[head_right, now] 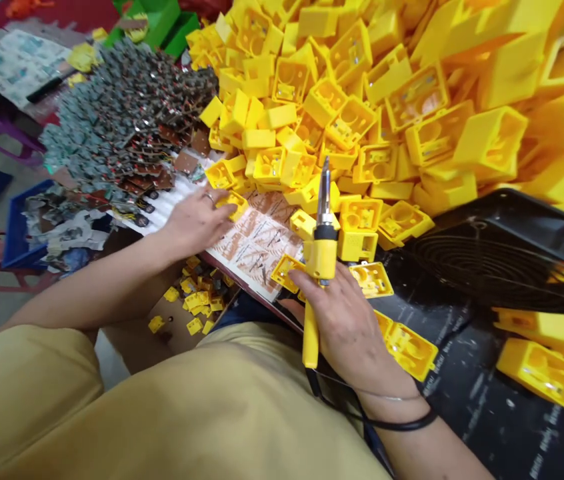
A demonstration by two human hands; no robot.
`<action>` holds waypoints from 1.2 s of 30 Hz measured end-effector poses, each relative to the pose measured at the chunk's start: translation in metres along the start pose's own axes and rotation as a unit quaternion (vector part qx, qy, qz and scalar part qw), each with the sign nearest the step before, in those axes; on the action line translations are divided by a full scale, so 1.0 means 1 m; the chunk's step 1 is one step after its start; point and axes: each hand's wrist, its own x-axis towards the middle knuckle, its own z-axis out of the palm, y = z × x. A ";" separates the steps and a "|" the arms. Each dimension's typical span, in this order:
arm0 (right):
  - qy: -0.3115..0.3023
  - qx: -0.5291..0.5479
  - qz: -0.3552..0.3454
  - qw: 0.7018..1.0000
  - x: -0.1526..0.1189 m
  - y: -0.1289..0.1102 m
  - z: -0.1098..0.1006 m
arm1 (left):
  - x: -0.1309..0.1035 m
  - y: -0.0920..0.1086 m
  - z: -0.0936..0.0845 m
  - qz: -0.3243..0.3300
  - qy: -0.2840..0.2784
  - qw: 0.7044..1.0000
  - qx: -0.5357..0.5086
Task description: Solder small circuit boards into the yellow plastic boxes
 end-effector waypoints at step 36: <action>-0.006 -0.066 -0.002 0.998 0.038 -0.019 0.026 | 0.037 -0.141 -0.055 -0.232 0.050 0.971 0.023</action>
